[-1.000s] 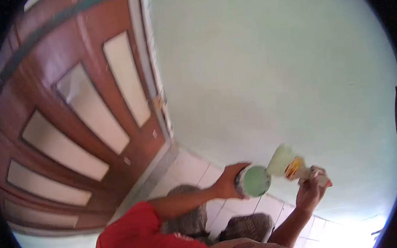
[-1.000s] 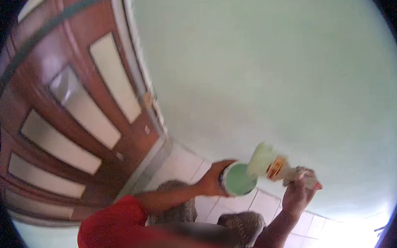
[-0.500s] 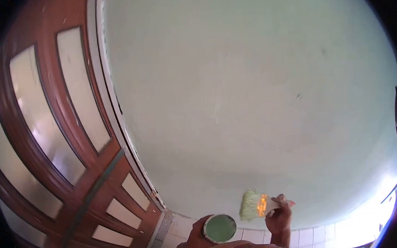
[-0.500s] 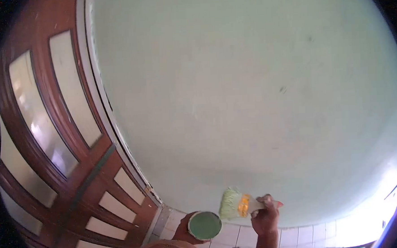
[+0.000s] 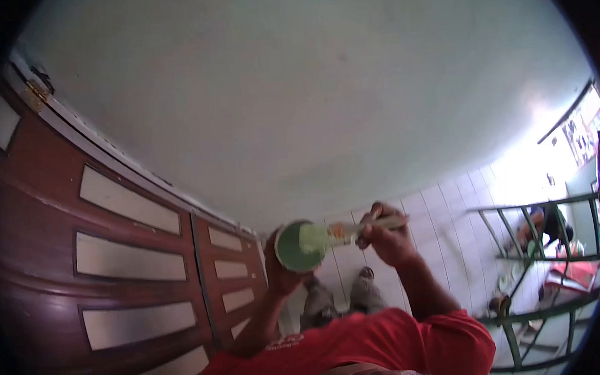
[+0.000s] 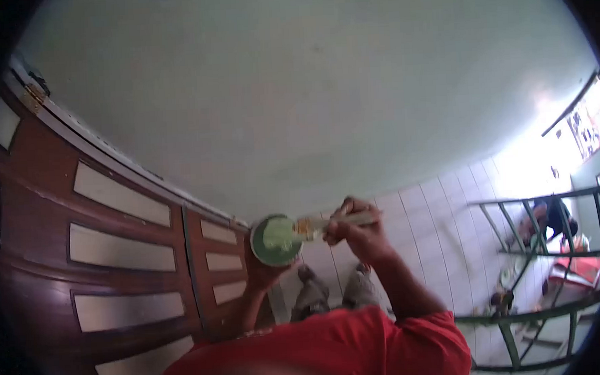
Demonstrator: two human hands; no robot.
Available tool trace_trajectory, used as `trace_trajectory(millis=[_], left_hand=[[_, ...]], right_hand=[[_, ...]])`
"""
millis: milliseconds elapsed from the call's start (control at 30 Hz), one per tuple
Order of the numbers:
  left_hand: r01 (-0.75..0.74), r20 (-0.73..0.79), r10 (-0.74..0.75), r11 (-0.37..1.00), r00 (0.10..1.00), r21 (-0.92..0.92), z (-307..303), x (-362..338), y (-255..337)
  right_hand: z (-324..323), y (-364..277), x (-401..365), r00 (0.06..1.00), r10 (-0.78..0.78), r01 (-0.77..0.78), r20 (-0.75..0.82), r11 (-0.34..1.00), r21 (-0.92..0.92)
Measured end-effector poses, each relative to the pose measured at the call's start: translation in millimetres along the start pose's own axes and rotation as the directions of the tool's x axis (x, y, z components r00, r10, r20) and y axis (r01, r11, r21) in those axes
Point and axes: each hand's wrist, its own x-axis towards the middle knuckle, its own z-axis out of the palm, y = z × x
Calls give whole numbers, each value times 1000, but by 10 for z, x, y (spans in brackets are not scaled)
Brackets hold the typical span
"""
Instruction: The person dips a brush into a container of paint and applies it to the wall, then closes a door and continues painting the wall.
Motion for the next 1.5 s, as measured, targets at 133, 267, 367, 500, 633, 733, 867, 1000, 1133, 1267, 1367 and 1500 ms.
trace_trajectory(millis=[133,267,367,500,633,733,867,1000,1133,1267,1367,1500], left_hand=[[-96,-22,95,995,995,-14,163,-185,256],[-77,-28,73,985,997,-155,543,-476,566],[-103,-28,101,990,994,-100,780,-746,724],[-167,7,167,986,986,-10,1069,-1078,876],[-212,4,213,977,977,-37,1326,-1268,1004],[-245,18,244,970,970,9,1409,-1349,1091],[-358,38,357,913,933,196,1475,-1392,1302],[-342,44,340,929,940,143,1599,-1529,1294],[-469,-13,480,862,877,191,1684,-1621,1267],[-457,18,477,829,879,324,1667,-1795,1336],[-462,159,444,742,882,486,1583,-1914,1356],[-447,96,440,841,893,303,1592,-2003,1277]], right_hand=[[114,-335,-597,990,-123,107,-67,973,-202],[19,-509,-1087,972,-216,173,-89,921,-350],[-132,-623,-1461,967,-224,154,-124,896,-417],[-280,-810,-1970,899,-419,264,-124,746,-611],[-307,-1020,-2340,855,-519,363,10,584,-726],[-288,-1047,-2500,809,-540,493,232,409,-768],[-276,-1013,-2639,813,-508,481,285,311,-819],[-323,-893,-2717,857,-426,418,289,249,-874],[-385,-848,-2807,896,-356,351,264,205,-914],[-422,-765,-2891,902,-351,341,252,219,-914],[-433,-735,-2928,913,-327,323,242,219,-921],[-426,-729,-2973,925,-286,319,249,230,-920]])
